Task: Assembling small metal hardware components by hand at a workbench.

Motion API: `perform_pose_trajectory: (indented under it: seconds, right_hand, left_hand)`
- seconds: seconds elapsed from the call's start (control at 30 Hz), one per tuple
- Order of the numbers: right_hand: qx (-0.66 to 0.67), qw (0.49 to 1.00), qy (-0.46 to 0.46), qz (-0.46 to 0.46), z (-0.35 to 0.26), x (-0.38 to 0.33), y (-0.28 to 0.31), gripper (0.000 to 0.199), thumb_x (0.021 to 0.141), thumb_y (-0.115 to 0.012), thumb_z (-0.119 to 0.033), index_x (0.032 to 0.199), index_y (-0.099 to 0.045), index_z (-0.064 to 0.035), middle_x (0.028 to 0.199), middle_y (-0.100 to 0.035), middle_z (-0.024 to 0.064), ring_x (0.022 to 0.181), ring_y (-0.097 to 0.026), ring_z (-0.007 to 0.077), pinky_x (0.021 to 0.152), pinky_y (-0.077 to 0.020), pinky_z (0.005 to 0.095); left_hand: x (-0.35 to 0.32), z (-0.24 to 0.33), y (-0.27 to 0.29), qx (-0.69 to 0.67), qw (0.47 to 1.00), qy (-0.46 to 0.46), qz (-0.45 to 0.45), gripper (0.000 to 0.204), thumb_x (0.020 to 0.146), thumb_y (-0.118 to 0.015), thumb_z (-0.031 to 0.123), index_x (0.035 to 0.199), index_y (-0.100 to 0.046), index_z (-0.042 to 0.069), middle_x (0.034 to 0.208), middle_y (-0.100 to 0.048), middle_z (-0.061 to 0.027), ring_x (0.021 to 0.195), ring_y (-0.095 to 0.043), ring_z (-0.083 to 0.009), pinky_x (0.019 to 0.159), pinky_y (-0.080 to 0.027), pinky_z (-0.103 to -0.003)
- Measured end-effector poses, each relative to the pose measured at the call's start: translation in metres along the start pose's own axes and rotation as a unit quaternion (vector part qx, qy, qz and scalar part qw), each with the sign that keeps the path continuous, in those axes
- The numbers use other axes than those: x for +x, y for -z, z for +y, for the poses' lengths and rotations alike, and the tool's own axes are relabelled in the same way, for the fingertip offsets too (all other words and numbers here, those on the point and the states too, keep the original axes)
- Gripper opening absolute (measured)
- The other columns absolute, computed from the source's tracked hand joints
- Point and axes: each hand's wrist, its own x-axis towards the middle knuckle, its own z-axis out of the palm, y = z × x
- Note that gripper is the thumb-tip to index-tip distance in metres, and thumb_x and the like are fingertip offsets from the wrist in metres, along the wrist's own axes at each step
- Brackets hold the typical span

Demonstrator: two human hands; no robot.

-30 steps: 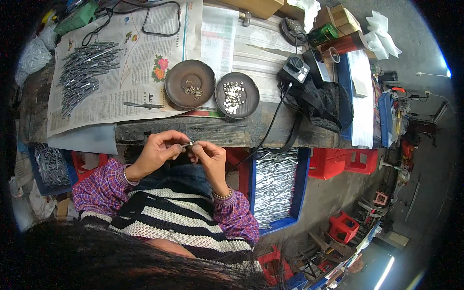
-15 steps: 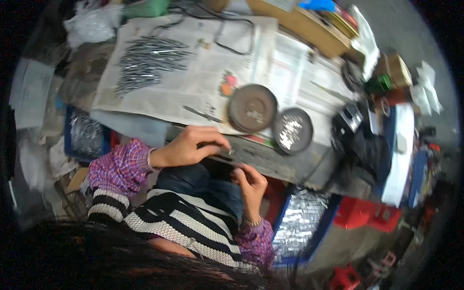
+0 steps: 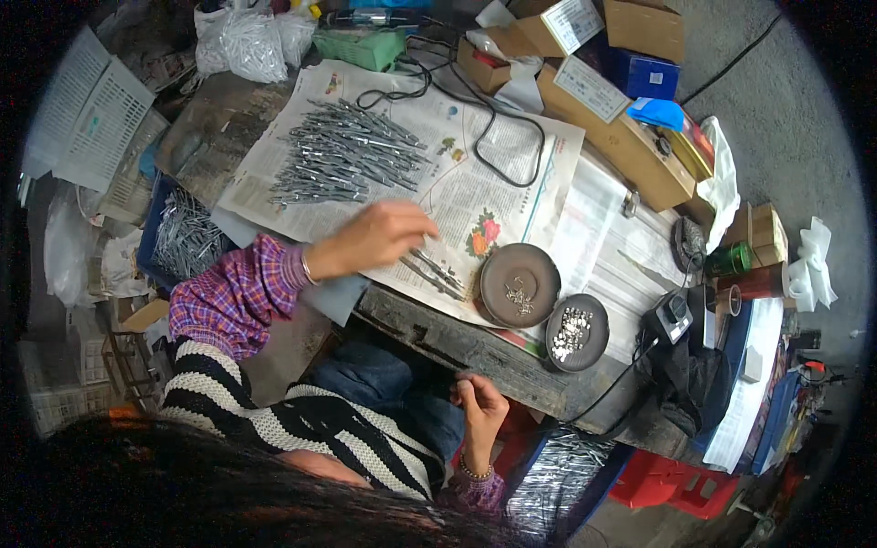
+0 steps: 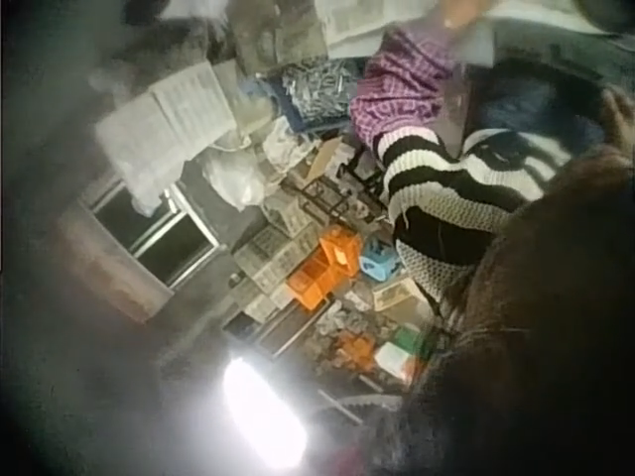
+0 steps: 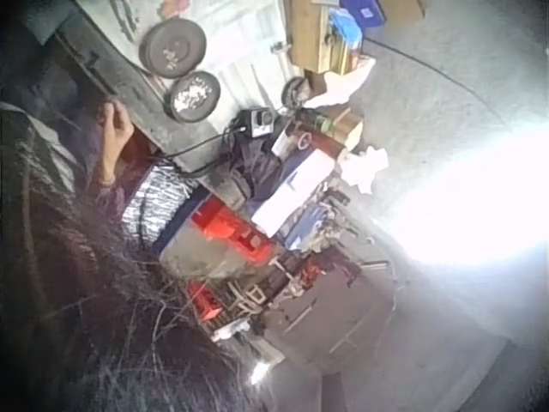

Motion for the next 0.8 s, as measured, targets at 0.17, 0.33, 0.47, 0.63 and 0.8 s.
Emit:
perform_pose_trajectory:
  seconds: [0.17,0.33,0.47,0.63,0.8]
  right_hand:
    - [-0.031,0.999,0.013,-0.007,-0.003,0.001,-0.003,0.010,0.086,-0.059,-0.003,0.090,-0.064,0.0044,0.072,-0.061,0.0038,0.060,-0.054,0.0086,0.056,-0.0425,0.0198]
    - [-0.119,0.992,0.032,-0.002,-0.002,0.002,-0.004,0.008,0.086,-0.059,-0.002,0.087,-0.064,0.0045,0.071,-0.061,0.0034,0.060,-0.054,0.0082,0.053,-0.0418,0.0197]
    - [-0.284,0.941,0.183,-0.033,-0.016,0.004,-0.018,0.013,0.076,-0.064,0.003,0.089,-0.064,0.0028,0.073,-0.063,0.0081,0.061,-0.058,0.0117,0.056,-0.0453,0.0230]
    - [-0.378,0.859,0.333,-0.090,-0.052,0.034,-0.054,0.025,0.072,-0.065,0.003,0.097,-0.062,-0.0011,0.090,-0.063,0.0139,0.077,-0.062,0.0302,0.066,-0.0494,0.0332]
    - [-0.489,0.764,0.416,-0.073,-0.060,0.095,-0.099,0.036,0.071,-0.062,0.001,0.106,-0.057,0.0002,0.105,-0.059,0.0163,0.097,-0.056,0.0311,0.082,-0.0461,0.0376]
  left_hand:
    - [0.012,-0.065,0.052,0.159,0.985,0.054,0.038,0.019,0.071,-0.059,0.004,0.089,-0.063,0.004,0.088,-0.062,-0.0101,0.086,-0.057,-0.0282,0.081,-0.044,-0.037]
    - [0.013,-0.085,0.042,0.179,0.984,0.017,0.010,0.042,0.065,-0.065,0.005,0.107,-0.061,0.006,0.106,-0.055,-0.0052,0.098,-0.049,-0.0258,0.085,-0.039,-0.038]
    - [0.016,-0.080,0.037,0.184,0.982,0.045,-0.018,0.040,0.065,-0.067,0.006,0.105,-0.062,0.007,0.102,-0.053,-0.0047,0.097,-0.049,-0.0247,0.087,-0.036,-0.036]
    - [0.013,-0.084,0.036,0.172,0.985,0.035,-0.003,0.031,0.066,-0.064,0.005,0.097,-0.063,0.006,0.097,-0.054,-0.0058,0.095,-0.050,-0.0248,0.086,-0.038,-0.037]
    - [0.013,-0.081,0.033,0.167,0.985,0.044,0.010,0.022,0.068,-0.063,0.003,0.090,-0.060,0.004,0.090,-0.054,-0.0090,0.090,-0.051,-0.0278,0.083,-0.040,-0.038]
